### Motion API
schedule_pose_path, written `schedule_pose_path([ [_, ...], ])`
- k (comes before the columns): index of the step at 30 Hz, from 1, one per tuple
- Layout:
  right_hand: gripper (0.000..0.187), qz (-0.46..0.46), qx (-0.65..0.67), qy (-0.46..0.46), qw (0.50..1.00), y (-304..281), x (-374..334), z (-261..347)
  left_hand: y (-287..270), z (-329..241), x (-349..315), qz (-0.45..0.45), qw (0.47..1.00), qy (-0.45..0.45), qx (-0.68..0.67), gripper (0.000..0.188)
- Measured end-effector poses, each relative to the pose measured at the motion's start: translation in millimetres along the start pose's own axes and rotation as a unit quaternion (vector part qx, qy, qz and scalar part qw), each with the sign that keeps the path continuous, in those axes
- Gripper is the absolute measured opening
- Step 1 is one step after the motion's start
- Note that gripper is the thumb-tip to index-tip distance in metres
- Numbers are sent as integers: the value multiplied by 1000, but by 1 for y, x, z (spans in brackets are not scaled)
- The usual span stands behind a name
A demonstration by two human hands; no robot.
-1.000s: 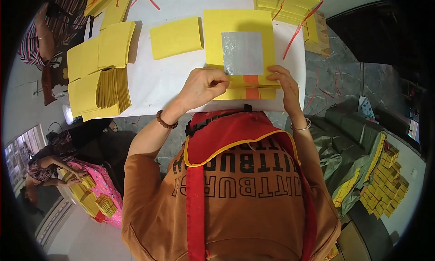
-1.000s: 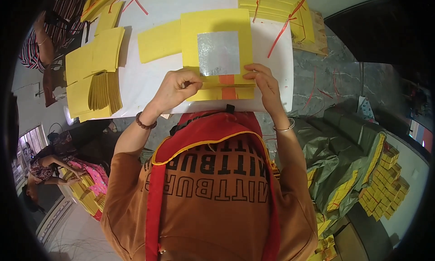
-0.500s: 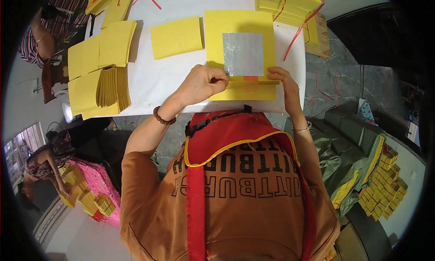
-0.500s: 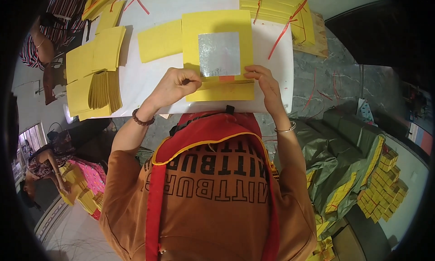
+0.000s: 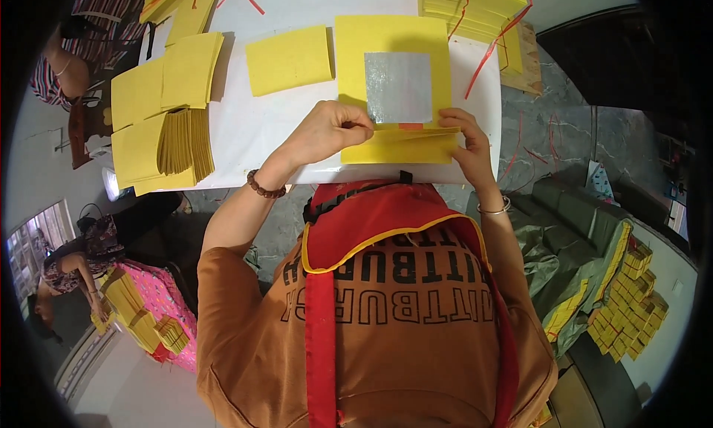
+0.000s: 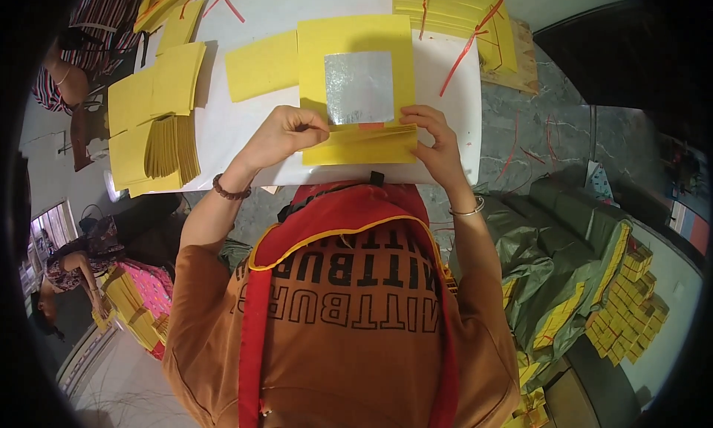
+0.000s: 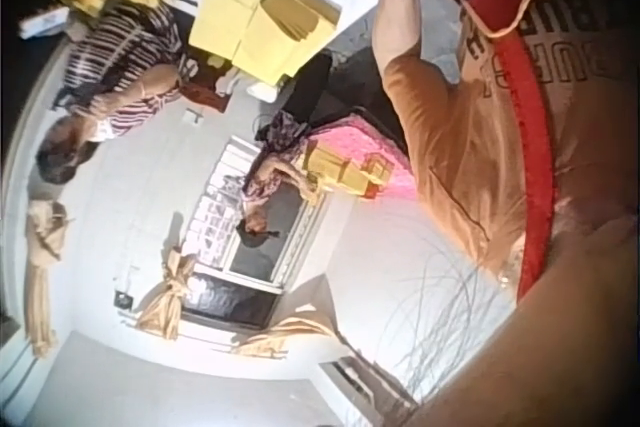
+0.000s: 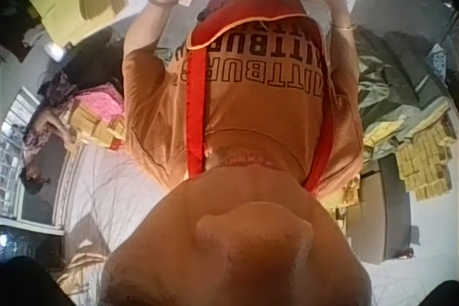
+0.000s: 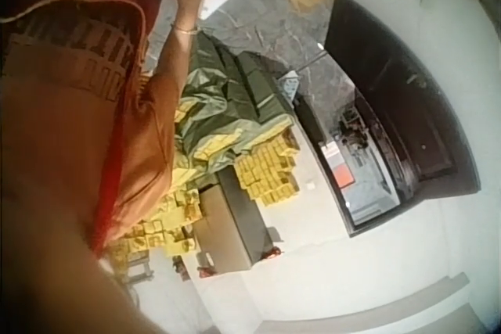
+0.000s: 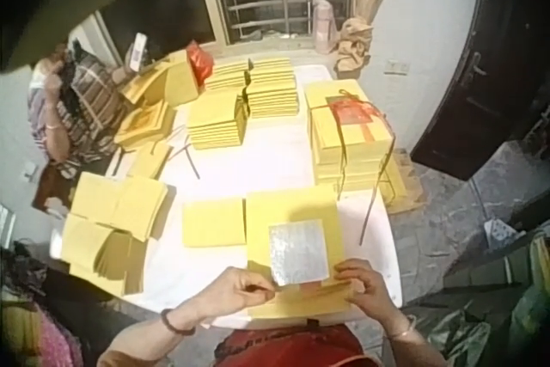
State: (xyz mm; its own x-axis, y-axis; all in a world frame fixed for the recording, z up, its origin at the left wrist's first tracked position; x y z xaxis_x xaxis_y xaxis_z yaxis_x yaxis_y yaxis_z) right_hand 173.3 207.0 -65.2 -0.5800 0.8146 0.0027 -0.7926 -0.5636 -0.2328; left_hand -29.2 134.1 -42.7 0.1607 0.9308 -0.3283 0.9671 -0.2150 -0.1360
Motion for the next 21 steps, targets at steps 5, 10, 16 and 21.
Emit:
schedule_pose_path([
  [5,32,1,5,-3,1000,0,0,-1,1,-1,0,2,1000,-2,0,11],
  [10,31,-2,3,3,1000,1,0,0,1,1,-1,0,1000,6,8,11],
  [16,21,-15,-18,-7,1000,-1,2,3,12,-14,-10,-22,991,58,118,16],
  [21,14,-24,6,29,999,-2,8,-4,49,-63,-32,10,797,327,507,43],
])
Point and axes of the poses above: each hand's wrist, its own x-axis towards the middle knuckle, its own y-axis out of the palm, z = x × y, the point moved 9 cm from there along x, towards the middle knuckle, and after that the axes turned 5 degrees about y, right-handed, at the moved point
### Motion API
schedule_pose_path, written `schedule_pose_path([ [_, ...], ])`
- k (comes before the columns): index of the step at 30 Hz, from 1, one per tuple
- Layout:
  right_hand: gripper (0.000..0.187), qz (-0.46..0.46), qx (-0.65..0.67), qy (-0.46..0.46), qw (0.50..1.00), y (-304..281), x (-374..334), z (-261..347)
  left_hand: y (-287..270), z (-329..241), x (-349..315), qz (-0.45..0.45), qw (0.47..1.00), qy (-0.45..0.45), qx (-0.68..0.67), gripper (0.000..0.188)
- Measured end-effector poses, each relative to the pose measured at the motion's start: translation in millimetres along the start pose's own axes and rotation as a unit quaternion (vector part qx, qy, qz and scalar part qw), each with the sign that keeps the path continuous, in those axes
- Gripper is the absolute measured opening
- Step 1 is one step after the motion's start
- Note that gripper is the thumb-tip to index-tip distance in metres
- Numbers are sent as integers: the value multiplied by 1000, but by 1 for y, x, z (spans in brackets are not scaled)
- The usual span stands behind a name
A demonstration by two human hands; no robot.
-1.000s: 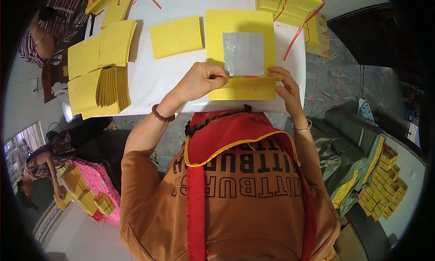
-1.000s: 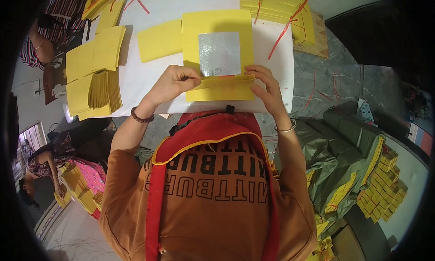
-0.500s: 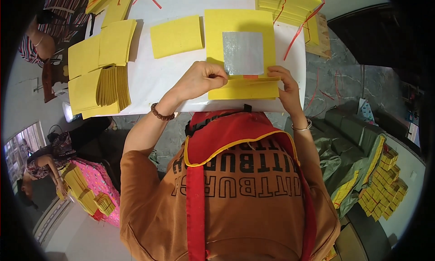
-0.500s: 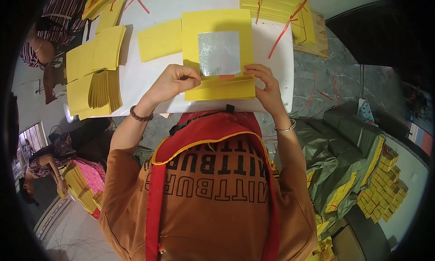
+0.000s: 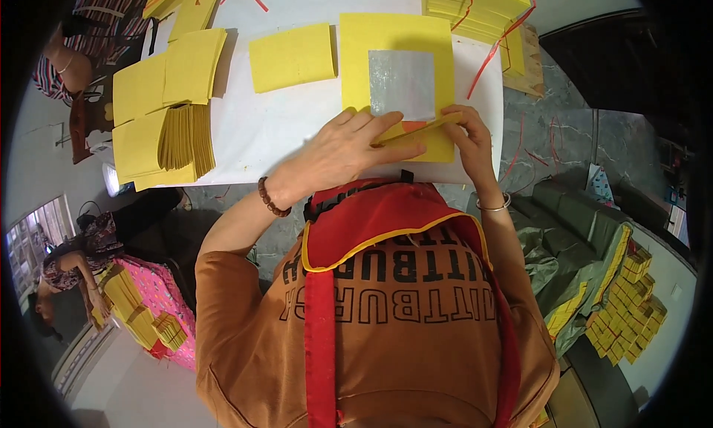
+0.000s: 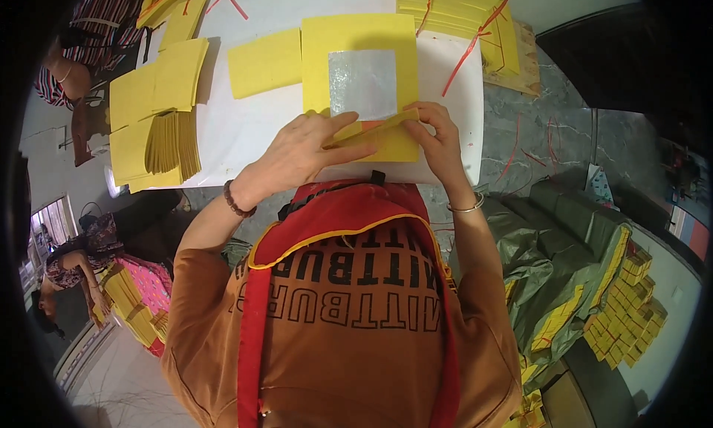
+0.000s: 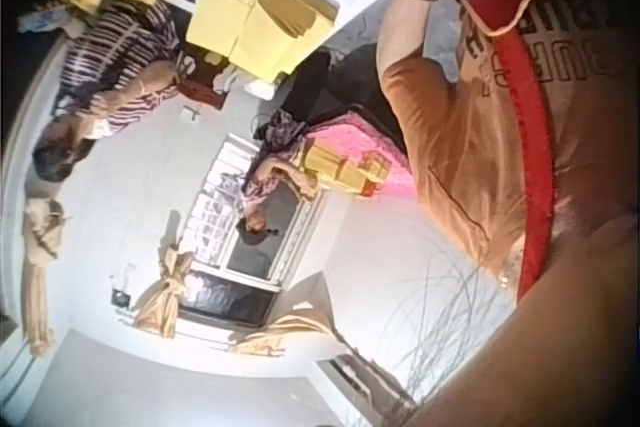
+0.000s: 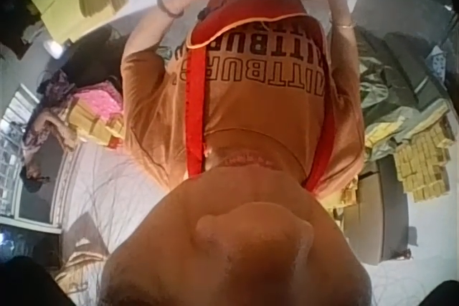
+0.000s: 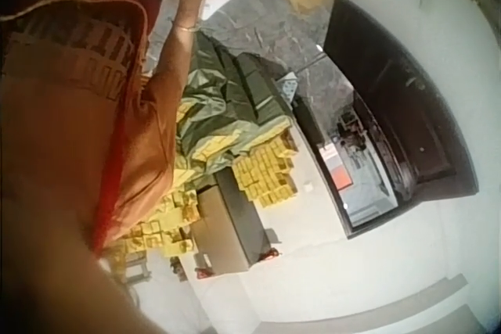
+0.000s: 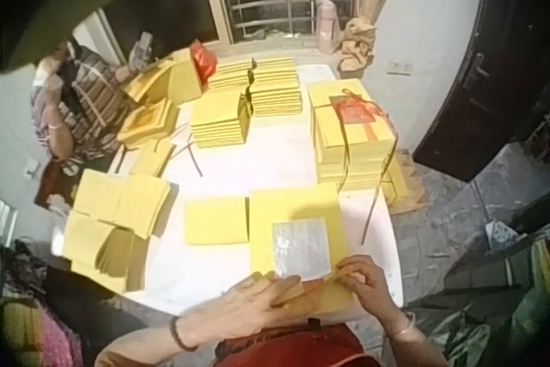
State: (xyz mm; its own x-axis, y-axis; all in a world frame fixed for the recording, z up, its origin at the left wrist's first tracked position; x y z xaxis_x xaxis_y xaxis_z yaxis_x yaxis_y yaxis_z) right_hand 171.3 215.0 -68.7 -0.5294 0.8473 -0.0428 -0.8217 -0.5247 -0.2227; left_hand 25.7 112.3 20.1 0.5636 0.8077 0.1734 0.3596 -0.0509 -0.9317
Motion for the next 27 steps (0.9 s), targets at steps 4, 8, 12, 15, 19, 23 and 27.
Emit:
schedule_pose_path([
  [4,12,22,23,-8,999,1,1,0,5,-1,-4,-21,1000,7,-1,43],
  [8,12,20,44,4,999,2,-1,0,7,2,-6,-13,999,19,-43,43],
  [12,13,15,64,30,997,2,3,-11,7,12,-3,-24,994,15,-104,41],
  [15,14,17,74,26,997,1,3,-12,10,20,-4,-13,988,10,-155,35],
  [19,16,21,58,28,998,-1,3,-10,3,17,-2,-40,991,40,-119,24],
  [23,22,26,118,48,992,-2,2,-12,-5,35,-5,-125,971,-72,-190,20],
  [27,25,-1,-37,-14,999,5,1,7,-1,37,-9,-137,968,-69,-200,23],
])
Point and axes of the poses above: each hand's wrist, its own x-axis towards the middle knuckle, its own y-axis out of the palm, z = x × y, the point moved 9 cm from there along x, towards the middle knuckle, and after that the axes turned 5 degrees about y, right-handed, at the moved point
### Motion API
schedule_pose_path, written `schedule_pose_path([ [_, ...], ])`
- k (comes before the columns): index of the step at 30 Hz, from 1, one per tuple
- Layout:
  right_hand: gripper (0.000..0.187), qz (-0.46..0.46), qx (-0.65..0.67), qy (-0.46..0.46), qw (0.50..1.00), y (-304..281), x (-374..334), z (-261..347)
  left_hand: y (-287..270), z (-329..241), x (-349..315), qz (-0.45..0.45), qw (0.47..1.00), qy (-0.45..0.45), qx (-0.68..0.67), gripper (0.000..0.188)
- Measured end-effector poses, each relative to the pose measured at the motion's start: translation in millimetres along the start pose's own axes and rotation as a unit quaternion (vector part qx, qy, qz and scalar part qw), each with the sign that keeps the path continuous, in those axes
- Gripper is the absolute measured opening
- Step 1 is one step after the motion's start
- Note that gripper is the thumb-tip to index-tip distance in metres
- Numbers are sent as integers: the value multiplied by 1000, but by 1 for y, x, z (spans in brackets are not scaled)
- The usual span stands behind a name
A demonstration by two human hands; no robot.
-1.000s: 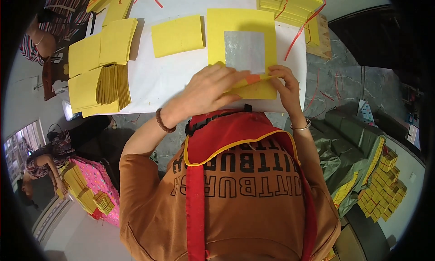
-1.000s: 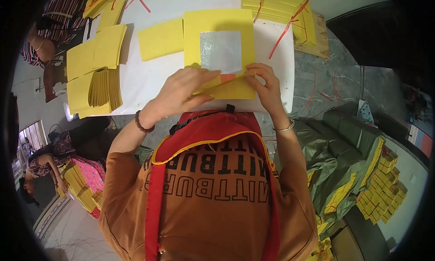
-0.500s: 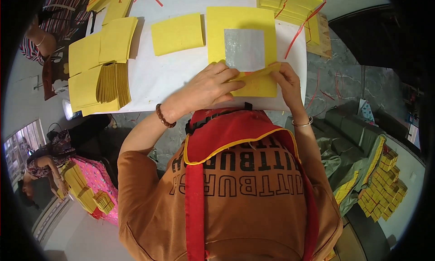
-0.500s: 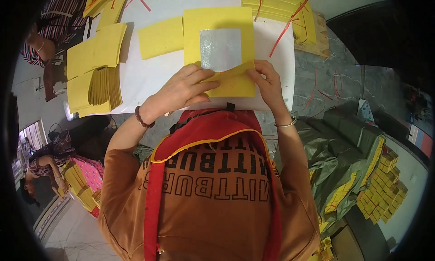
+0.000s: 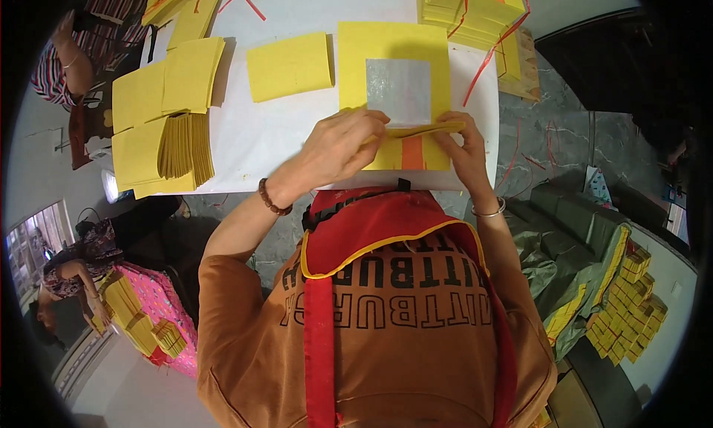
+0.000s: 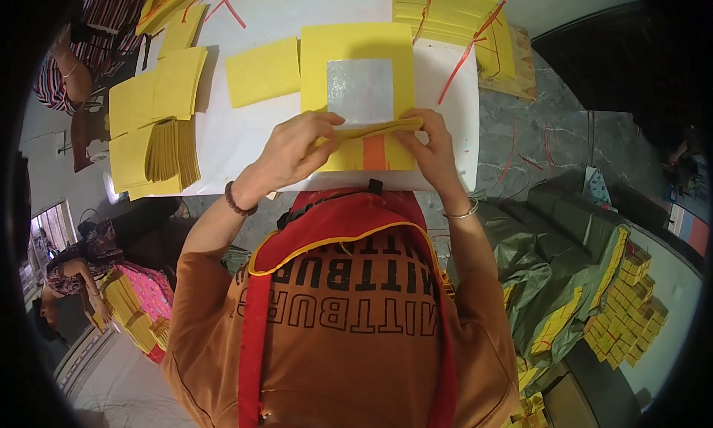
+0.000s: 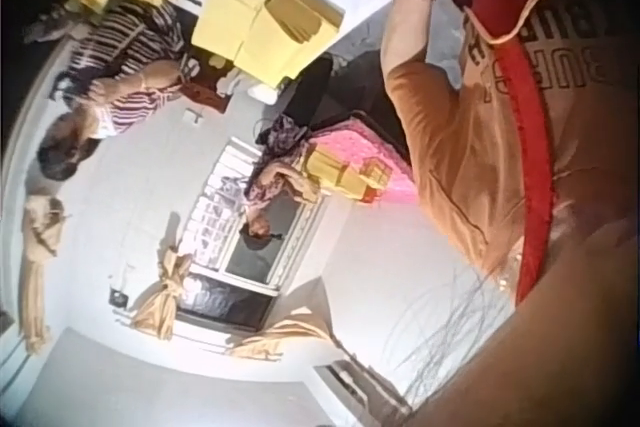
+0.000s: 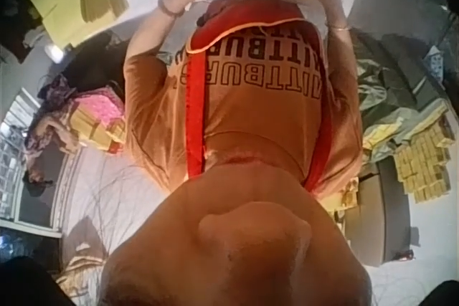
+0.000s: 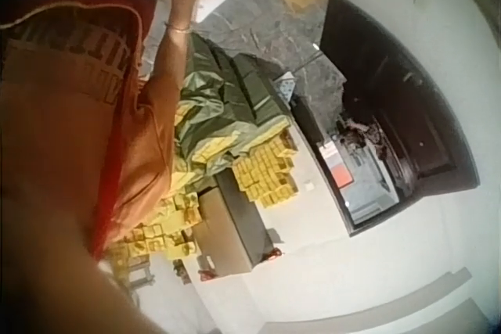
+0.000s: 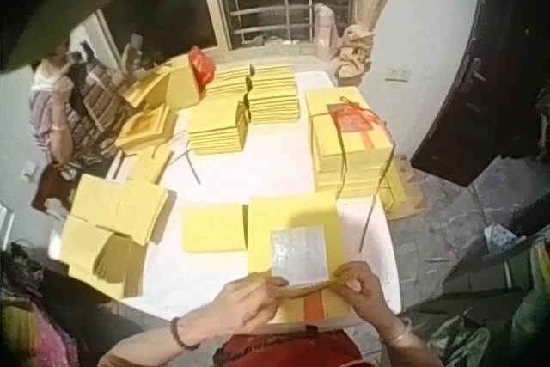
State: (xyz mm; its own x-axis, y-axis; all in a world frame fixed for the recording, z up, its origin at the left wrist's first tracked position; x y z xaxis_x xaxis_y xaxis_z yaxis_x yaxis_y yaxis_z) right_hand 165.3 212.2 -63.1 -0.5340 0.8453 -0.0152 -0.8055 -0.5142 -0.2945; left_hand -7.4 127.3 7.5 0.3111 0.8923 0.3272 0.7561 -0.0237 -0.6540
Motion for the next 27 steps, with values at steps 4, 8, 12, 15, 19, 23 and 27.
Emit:
schedule_pose_path([
  [4,21,-12,71,-28,997,-2,0,-8,-25,6,-5,-34,999,-27,-24,37],
  [8,21,7,59,-27,998,-3,5,-5,-8,26,-12,36,970,-5,239,59],
  [12,26,-45,-145,-141,978,-7,-2,44,-9,12,-17,-5,950,43,309,54],
  [15,26,-59,-256,-216,940,-2,-11,68,-5,-6,-30,7,949,71,308,50],
  [19,20,101,-284,-239,923,19,-22,73,-10,-19,-40,-46,981,33,185,36],
  [23,15,66,-196,-122,971,14,-11,65,-19,3,-39,-102,984,-67,130,13],
  [27,17,65,-171,12,983,17,1,35,-17,39,-36,-140,958,-249,21,20],
])
Point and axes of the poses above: each hand's wrist, its own x-axis towards the middle knuckle, its own y-axis out of the palm, z = x × y, the point moved 9 cm from there along x, towards the middle knuckle, and after that the axes turned 5 degrees about y, right-handed, at the moved point
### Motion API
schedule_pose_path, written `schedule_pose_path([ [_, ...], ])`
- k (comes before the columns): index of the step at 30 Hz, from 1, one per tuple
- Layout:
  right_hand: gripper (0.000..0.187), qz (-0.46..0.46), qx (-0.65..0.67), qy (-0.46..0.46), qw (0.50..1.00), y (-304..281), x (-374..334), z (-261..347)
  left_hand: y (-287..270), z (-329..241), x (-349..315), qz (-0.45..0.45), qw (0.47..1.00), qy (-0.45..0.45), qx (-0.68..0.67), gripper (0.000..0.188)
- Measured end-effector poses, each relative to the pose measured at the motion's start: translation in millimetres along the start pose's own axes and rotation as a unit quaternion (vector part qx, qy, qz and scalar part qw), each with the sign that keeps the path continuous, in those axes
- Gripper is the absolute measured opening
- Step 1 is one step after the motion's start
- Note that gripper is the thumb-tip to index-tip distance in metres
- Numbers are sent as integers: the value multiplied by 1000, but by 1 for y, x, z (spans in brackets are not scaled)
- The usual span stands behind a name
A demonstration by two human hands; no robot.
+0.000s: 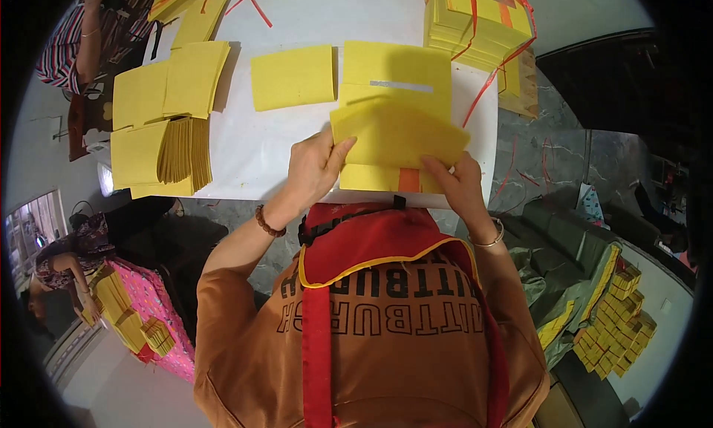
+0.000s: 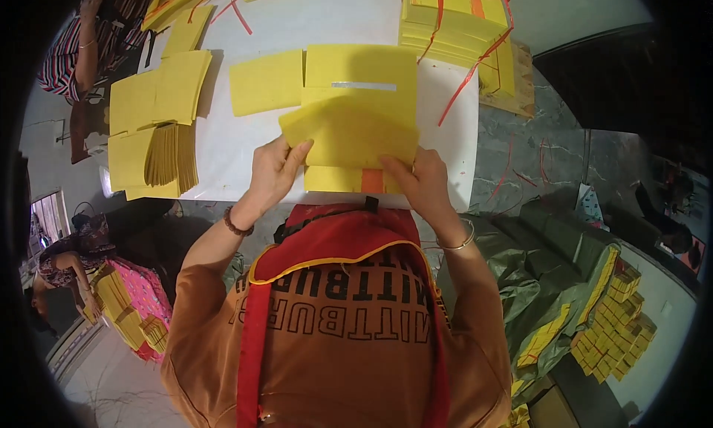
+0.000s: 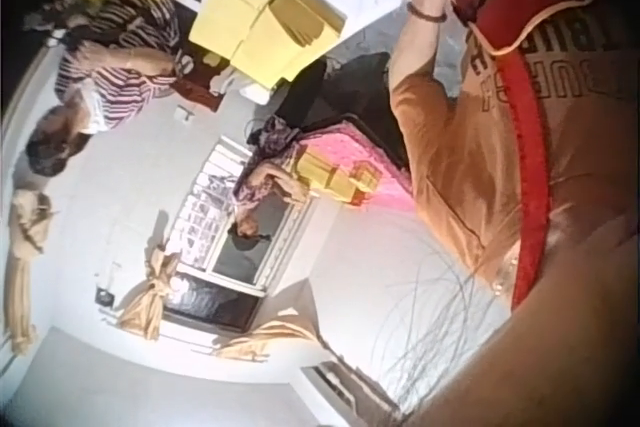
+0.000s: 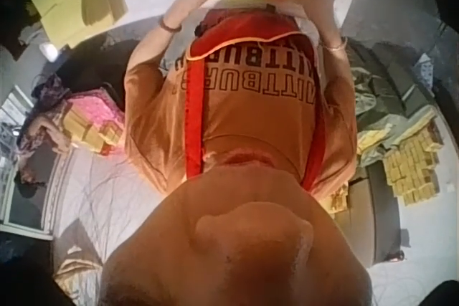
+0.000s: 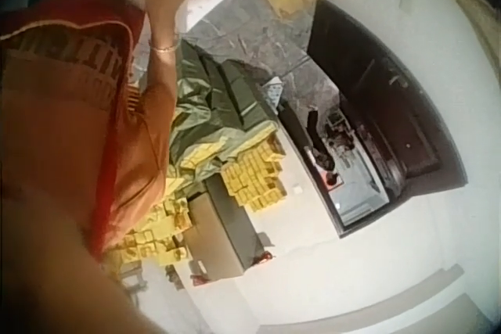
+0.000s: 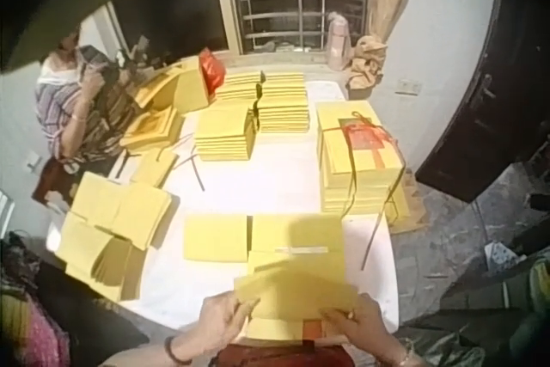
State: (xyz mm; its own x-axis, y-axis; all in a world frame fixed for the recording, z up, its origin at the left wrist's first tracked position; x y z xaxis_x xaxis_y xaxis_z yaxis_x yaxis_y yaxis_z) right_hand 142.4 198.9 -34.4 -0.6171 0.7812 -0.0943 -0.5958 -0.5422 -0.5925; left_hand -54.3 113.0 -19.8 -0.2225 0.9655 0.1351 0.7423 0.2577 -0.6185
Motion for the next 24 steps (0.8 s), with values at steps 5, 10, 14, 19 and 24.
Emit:
schedule_pose_path([
  [5,35,-155,338,87,924,-6,8,-3,15,40,9,9,983,-141,-121,26],
  [10,39,-66,189,115,973,-2,8,-21,22,47,7,15,944,-226,-240,22],
  [14,36,-60,178,134,973,5,6,-31,29,54,5,-13,936,-228,-269,19],
  [19,33,-83,230,120,962,4,7,-27,31,56,7,-62,917,-220,-327,16],
  [24,32,-101,215,94,967,2,6,-23,-9,24,13,-118,982,-121,-81,22],
])
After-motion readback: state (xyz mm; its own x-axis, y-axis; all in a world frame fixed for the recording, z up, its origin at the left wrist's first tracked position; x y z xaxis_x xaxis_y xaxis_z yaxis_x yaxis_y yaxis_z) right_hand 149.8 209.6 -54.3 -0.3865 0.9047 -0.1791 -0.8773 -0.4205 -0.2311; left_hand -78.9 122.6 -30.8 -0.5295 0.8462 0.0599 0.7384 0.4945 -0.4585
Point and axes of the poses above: each hand's wrist, its own x-axis towards the middle knuckle, its own y-axis out of the palm, z = x × y, the point moved 9 cm from there along x, towards the middle knuckle, and after that the axes turned 5 degrees about y, right-handed, at the moved point
